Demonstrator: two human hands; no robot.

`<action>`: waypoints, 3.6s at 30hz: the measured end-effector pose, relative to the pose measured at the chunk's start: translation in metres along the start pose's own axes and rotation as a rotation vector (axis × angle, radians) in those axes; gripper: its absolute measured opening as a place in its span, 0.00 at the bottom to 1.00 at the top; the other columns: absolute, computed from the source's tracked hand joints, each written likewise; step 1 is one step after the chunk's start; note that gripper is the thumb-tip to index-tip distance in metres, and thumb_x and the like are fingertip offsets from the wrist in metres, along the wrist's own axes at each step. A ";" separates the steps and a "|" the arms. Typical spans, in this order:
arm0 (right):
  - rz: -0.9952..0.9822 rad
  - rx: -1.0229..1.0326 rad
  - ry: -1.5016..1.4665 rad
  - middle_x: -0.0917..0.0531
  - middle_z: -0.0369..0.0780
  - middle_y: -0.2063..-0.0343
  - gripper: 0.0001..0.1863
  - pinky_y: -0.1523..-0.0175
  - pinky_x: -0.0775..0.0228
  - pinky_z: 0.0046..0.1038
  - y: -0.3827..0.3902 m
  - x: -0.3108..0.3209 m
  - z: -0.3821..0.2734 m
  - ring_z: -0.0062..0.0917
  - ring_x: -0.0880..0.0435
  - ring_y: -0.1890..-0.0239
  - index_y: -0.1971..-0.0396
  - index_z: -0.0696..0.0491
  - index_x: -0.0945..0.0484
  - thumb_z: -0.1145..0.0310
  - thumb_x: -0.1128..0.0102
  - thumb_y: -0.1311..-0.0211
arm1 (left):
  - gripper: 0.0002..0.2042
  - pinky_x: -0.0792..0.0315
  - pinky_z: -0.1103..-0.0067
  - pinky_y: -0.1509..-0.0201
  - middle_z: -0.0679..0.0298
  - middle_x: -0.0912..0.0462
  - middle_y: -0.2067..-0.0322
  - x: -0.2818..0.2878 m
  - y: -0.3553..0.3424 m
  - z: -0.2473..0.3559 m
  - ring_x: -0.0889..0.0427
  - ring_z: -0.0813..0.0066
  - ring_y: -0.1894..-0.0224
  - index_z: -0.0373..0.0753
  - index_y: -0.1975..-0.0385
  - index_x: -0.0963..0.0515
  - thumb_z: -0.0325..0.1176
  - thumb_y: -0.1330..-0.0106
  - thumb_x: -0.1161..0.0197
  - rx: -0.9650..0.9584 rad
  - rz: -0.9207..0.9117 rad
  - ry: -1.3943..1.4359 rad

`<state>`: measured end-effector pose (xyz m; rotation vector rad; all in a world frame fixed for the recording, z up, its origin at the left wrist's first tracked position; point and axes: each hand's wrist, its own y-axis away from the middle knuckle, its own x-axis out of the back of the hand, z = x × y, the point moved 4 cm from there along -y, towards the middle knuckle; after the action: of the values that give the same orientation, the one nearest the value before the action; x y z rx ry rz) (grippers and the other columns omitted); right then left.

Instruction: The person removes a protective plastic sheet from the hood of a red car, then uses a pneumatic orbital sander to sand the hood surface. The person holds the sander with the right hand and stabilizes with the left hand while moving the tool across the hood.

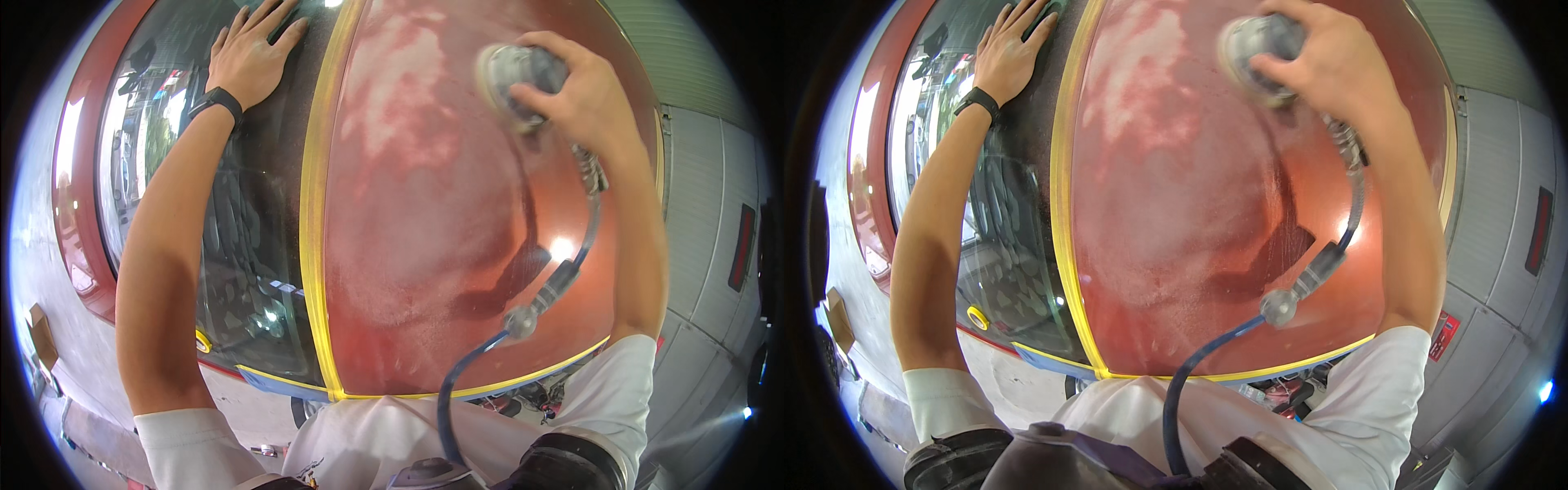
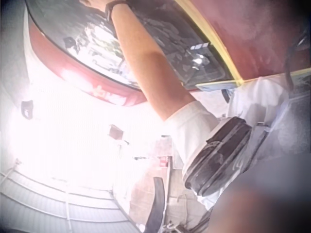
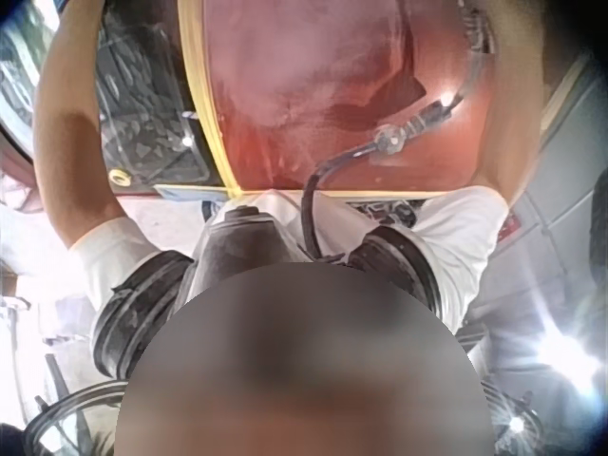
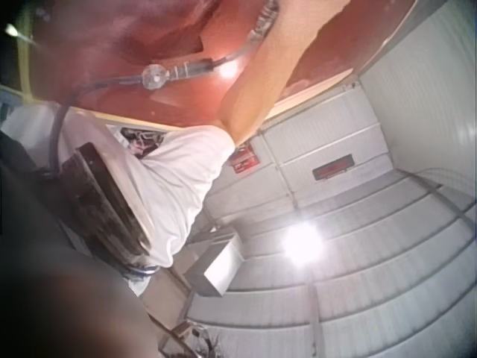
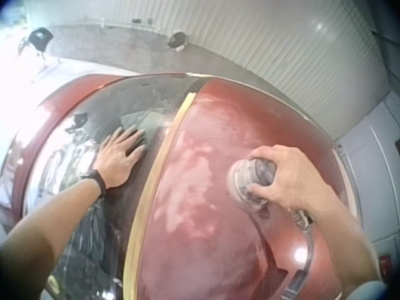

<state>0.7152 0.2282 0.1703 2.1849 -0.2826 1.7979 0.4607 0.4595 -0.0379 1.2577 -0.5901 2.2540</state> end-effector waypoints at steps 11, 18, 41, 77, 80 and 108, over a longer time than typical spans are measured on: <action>-0.014 0.184 0.172 0.10 0.49 0.55 0.29 0.44 0.15 0.45 -0.023 -0.015 -0.057 0.47 0.08 0.52 0.42 0.46 0.11 0.58 0.17 0.46 | 0.27 0.47 0.48 0.11 0.58 0.34 0.15 -0.001 0.000 0.000 0.43 0.41 0.12 0.51 0.20 0.24 0.52 0.12 0.50 -0.075 -0.016 -0.087; -0.005 0.277 0.089 0.12 0.46 0.58 0.28 0.47 0.16 0.45 -0.015 -0.019 -0.068 0.46 0.09 0.54 0.40 0.42 0.11 0.60 0.18 0.43 | 0.26 0.46 0.47 0.11 0.58 0.34 0.14 -0.001 0.001 -0.001 0.43 0.39 0.12 0.52 0.21 0.23 0.51 0.12 0.51 -0.196 -0.036 -0.238; -0.074 0.358 0.136 0.12 0.46 0.56 0.28 0.48 0.16 0.45 0.022 -0.031 -0.083 0.46 0.09 0.55 0.41 0.42 0.12 0.61 0.16 0.44 | 0.30 0.48 0.49 0.10 0.55 0.33 0.15 -0.001 0.001 0.000 0.42 0.39 0.13 0.50 0.18 0.27 0.55 0.14 0.49 -0.198 -0.022 -0.232; -0.108 0.379 0.154 0.10 0.45 0.51 0.29 0.49 0.13 0.45 0.025 -0.033 -0.083 0.45 0.07 0.55 0.40 0.42 0.11 0.62 0.17 0.46 | 0.31 0.52 0.52 0.08 0.62 0.34 0.14 -0.011 0.003 -0.009 0.43 0.46 0.11 0.57 0.17 0.29 0.60 0.14 0.50 -0.049 0.041 -0.029; -0.043 0.200 0.046 0.07 0.47 0.52 0.31 0.43 0.15 0.40 -0.041 -0.010 -0.033 0.42 0.07 0.52 0.38 0.45 0.11 0.61 0.17 0.45 | 0.31 0.55 0.55 0.07 0.72 0.36 0.13 -0.021 0.001 -0.013 0.45 0.56 0.10 0.70 0.15 0.32 0.65 0.15 0.52 -0.084 0.145 -0.073; 0.030 0.114 0.231 0.07 0.53 0.50 0.33 0.39 0.14 0.42 -0.116 0.006 -0.009 0.46 0.06 0.46 0.42 0.48 0.10 0.55 0.15 0.51 | 0.30 0.54 0.54 0.07 0.71 0.38 0.12 -0.016 0.010 -0.011 0.45 0.54 0.10 0.68 0.14 0.33 0.63 0.12 0.52 -0.074 0.102 -0.076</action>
<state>0.7472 0.3399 0.1656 2.0283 -0.1656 2.1074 0.4547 0.4549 -0.0586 1.3080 -0.7745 2.2523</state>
